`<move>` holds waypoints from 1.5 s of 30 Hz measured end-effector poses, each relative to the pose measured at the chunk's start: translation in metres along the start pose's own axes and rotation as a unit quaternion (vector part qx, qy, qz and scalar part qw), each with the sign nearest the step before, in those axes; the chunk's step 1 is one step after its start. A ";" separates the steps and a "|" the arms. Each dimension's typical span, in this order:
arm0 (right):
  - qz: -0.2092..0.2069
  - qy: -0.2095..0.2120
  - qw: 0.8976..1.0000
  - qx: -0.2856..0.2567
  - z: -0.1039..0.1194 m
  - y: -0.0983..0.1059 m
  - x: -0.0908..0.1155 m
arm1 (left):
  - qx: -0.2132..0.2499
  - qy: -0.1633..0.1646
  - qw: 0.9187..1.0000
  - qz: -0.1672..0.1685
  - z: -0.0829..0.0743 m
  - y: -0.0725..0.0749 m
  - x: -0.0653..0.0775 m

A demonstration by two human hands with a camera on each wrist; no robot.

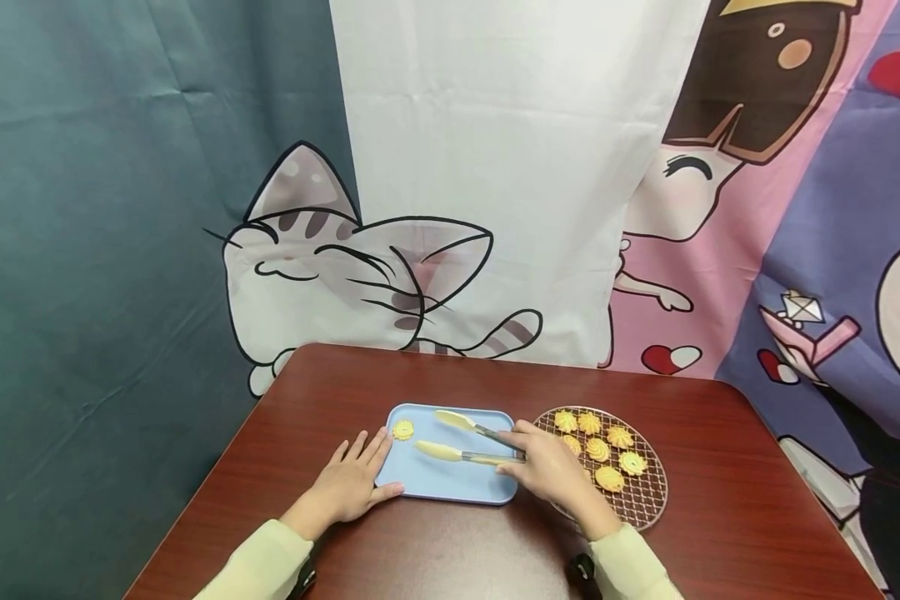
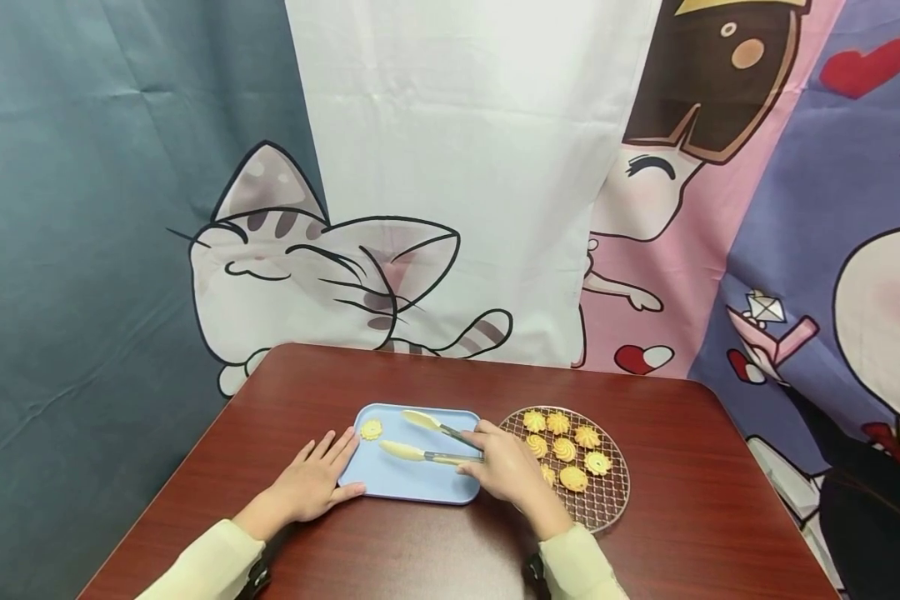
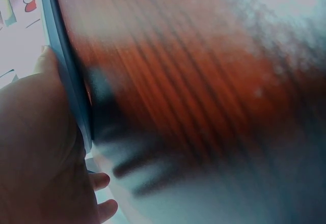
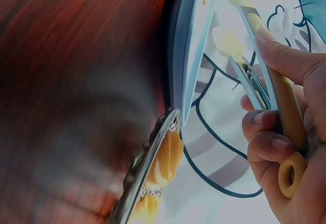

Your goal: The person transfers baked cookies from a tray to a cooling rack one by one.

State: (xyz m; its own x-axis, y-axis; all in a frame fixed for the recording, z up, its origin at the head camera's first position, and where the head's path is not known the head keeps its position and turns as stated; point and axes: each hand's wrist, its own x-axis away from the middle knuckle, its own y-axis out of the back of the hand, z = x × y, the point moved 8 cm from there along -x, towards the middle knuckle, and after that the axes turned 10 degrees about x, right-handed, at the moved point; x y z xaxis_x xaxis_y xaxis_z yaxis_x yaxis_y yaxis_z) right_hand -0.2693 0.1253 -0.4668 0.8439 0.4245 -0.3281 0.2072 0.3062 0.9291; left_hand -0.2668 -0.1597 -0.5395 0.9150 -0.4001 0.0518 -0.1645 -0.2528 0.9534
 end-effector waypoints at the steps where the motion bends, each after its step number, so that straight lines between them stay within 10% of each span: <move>1: 0.000 0.001 1.000 0.000 0.001 -0.001 -0.002 | -0.001 -0.001 1.000 0.001 0.000 -0.001 0.000; 45: 0.041 0.024 0.999 -0.003 0.016 -0.031 -0.044 | 0.002 0.006 1.000 -0.010 0.008 -0.009 -0.003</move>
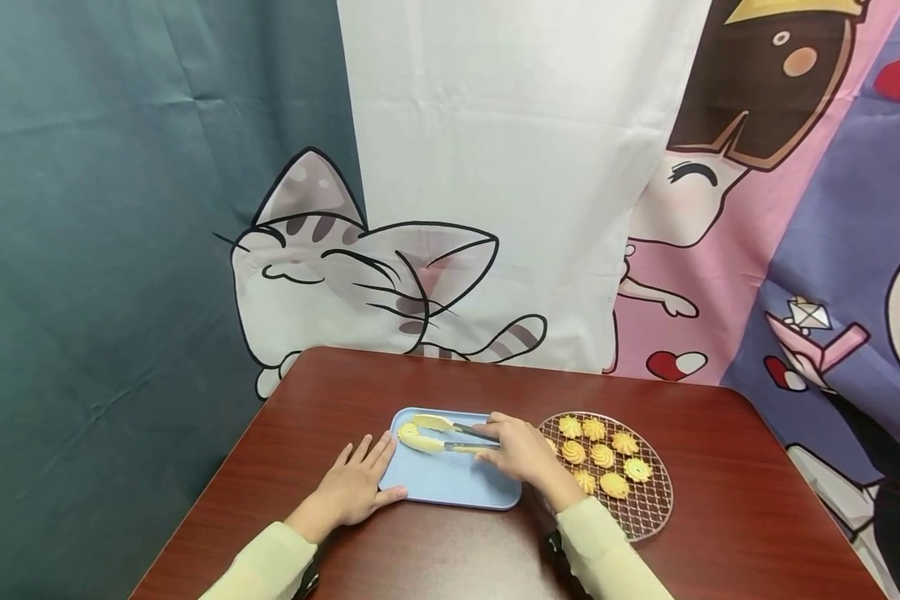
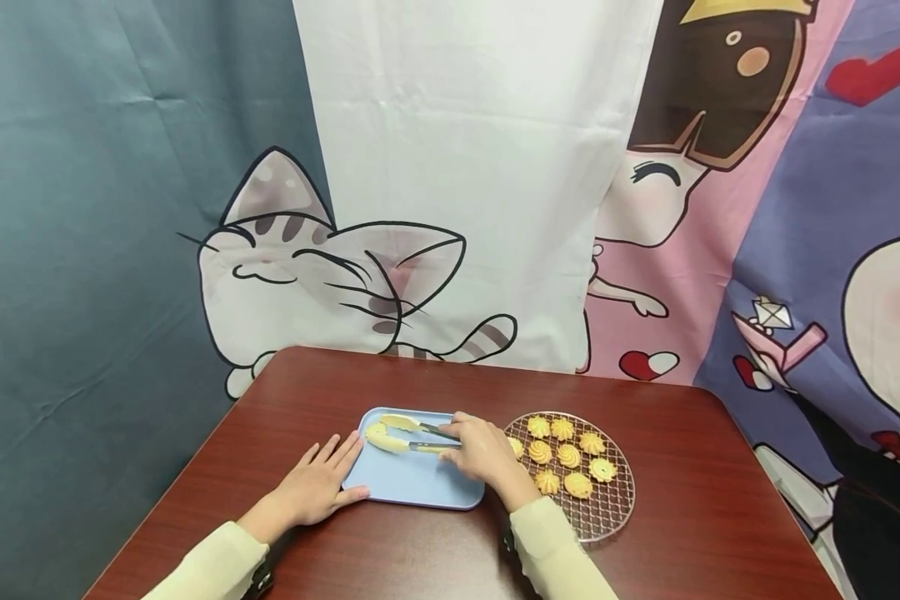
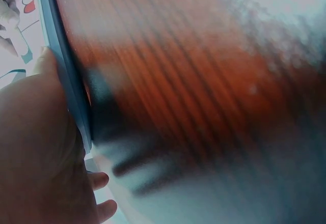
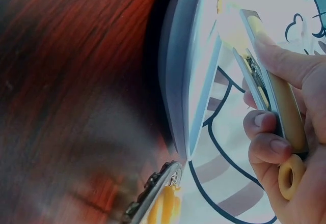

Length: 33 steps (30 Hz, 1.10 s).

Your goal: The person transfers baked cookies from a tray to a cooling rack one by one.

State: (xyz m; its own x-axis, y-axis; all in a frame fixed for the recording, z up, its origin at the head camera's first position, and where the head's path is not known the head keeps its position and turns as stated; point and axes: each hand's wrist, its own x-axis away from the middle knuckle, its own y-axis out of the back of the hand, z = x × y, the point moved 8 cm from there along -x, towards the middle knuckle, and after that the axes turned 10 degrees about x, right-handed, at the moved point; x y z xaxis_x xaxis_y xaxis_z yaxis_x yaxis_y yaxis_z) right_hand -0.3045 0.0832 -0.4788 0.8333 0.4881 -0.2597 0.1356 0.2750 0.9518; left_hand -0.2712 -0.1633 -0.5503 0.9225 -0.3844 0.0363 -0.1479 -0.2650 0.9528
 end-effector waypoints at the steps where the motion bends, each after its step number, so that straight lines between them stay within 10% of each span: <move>1: -0.001 -0.001 1.000 -0.001 0.000 0.000 0.000 | 0.005 -0.003 1.000 0.000 -0.001 0.001 0.001; 33: -0.020 -0.028 0.999 0.005 -0.006 0.016 0.011 | 0.009 -0.002 1.000 0.008 -0.008 0.008 0.003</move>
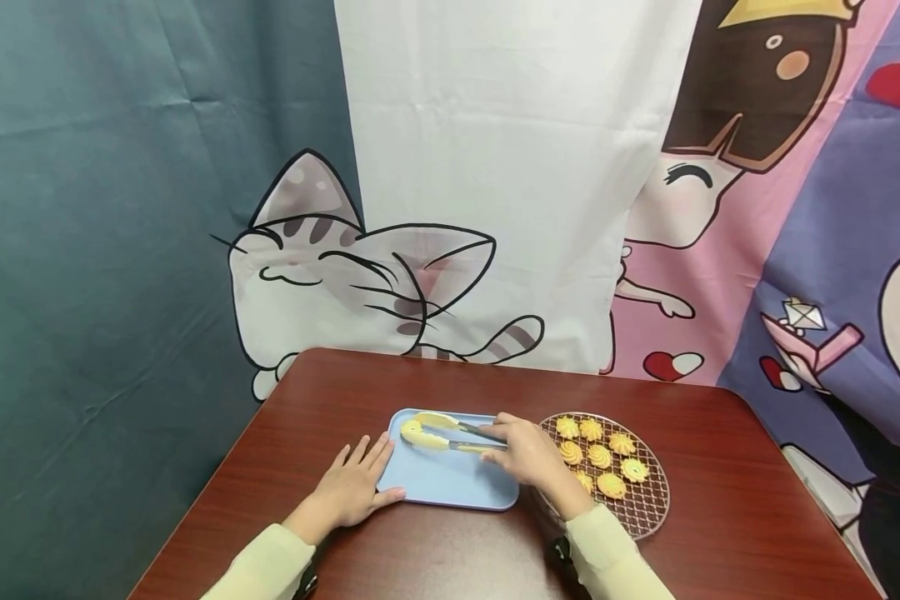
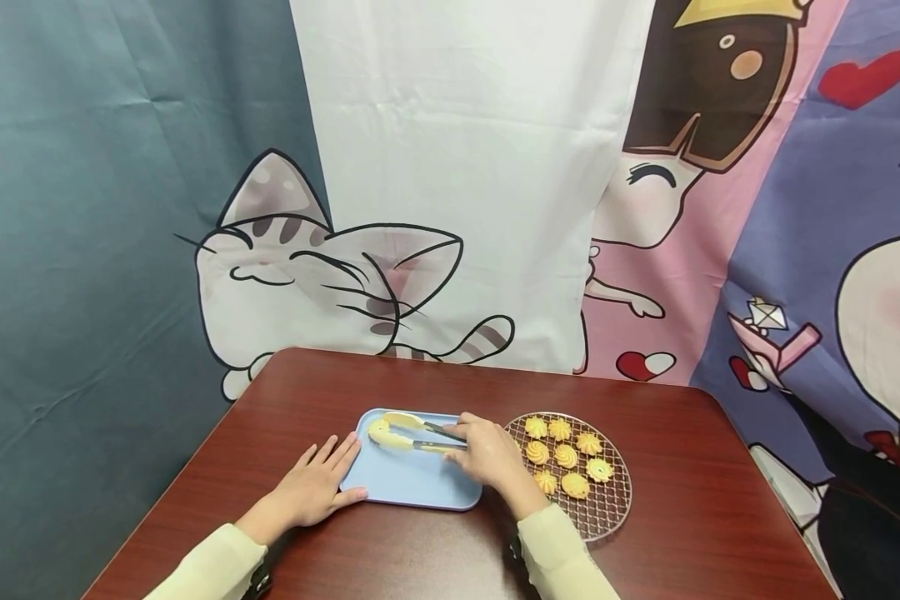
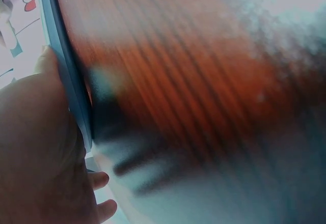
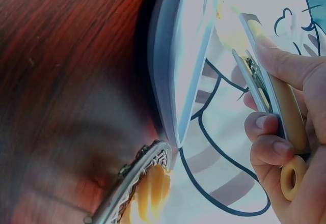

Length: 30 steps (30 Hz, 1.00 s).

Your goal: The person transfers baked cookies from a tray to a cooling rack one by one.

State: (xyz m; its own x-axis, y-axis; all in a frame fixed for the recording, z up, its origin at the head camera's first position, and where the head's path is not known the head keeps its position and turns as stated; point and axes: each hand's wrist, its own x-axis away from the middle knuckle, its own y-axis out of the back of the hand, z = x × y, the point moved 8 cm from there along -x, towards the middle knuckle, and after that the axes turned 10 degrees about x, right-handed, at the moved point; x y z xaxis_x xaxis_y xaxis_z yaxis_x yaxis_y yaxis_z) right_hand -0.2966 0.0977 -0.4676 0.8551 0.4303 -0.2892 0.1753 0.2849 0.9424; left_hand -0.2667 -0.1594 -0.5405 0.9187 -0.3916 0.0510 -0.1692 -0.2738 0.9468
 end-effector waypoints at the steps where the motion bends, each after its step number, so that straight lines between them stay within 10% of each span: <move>1: 0.000 0.000 1.000 0.000 0.000 0.000 0.001 | 0.004 -0.001 1.000 0.001 -0.001 0.000 0.000; 30: -0.025 -0.010 1.000 0.008 -0.011 0.025 0.030 | -0.015 -0.003 1.000 -0.003 -0.002 0.002 0.000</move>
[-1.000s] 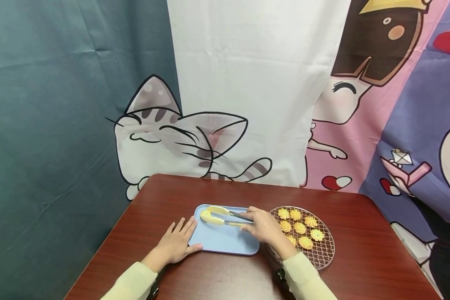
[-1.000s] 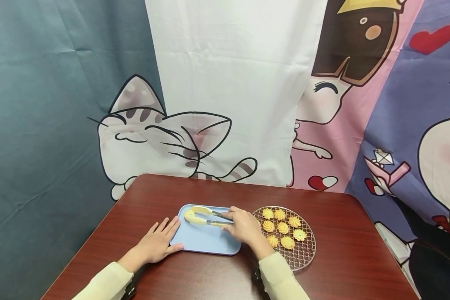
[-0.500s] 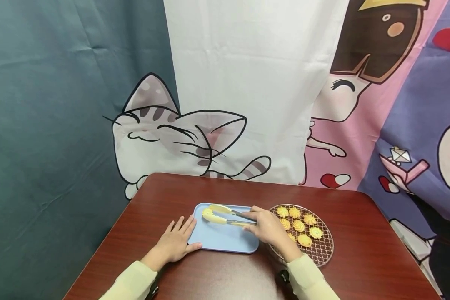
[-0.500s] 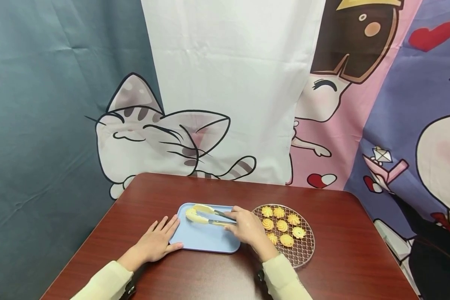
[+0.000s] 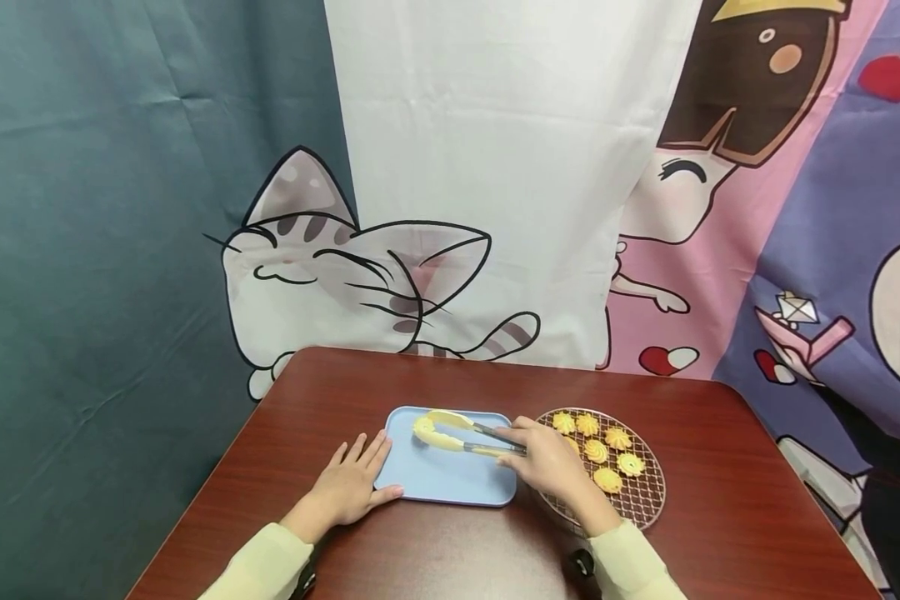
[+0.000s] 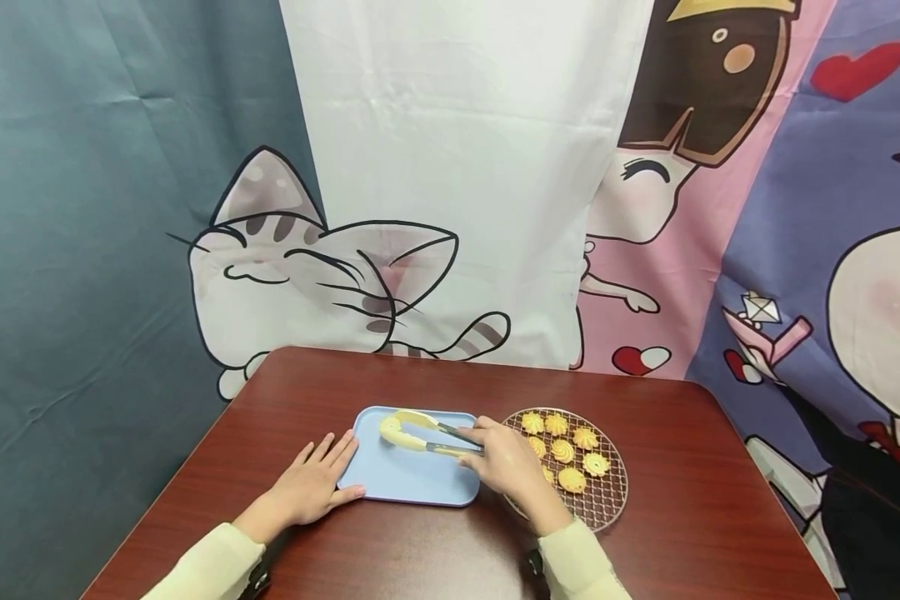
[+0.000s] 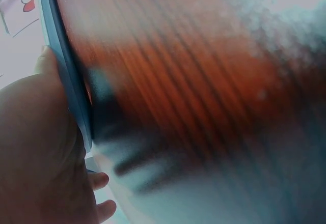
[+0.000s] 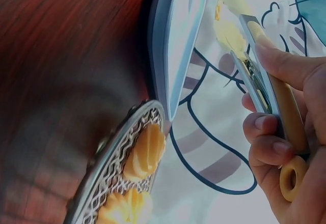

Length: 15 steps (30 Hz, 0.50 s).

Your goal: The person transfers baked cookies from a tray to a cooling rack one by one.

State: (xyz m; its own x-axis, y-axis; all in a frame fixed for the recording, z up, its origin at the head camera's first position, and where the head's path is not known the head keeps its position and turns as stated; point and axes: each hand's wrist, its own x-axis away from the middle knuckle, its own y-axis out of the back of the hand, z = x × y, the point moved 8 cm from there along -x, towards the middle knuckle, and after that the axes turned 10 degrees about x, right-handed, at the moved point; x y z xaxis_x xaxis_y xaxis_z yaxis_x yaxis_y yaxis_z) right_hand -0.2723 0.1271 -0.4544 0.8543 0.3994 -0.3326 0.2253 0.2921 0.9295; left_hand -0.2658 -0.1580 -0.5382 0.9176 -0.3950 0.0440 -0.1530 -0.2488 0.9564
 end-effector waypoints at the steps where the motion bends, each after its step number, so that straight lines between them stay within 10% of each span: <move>1: 0.001 -0.004 1.000 0.002 -0.001 0.001 0.001 | 0.002 0.000 1.000 0.001 0.000 0.000 0.000; 15: -0.028 -0.010 1.000 -0.003 -0.013 0.012 0.017 | -0.002 -0.015 1.000 -0.017 0.004 -0.005 0.000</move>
State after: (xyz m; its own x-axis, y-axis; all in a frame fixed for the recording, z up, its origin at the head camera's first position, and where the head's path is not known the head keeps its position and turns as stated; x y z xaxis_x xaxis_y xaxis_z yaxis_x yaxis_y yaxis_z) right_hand -0.2612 0.1483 -0.4509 0.8491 0.3650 -0.3817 0.2710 0.3192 0.9081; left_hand -0.2665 -0.1603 -0.5442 0.9111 -0.4123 0.0032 -0.1205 -0.2588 0.9584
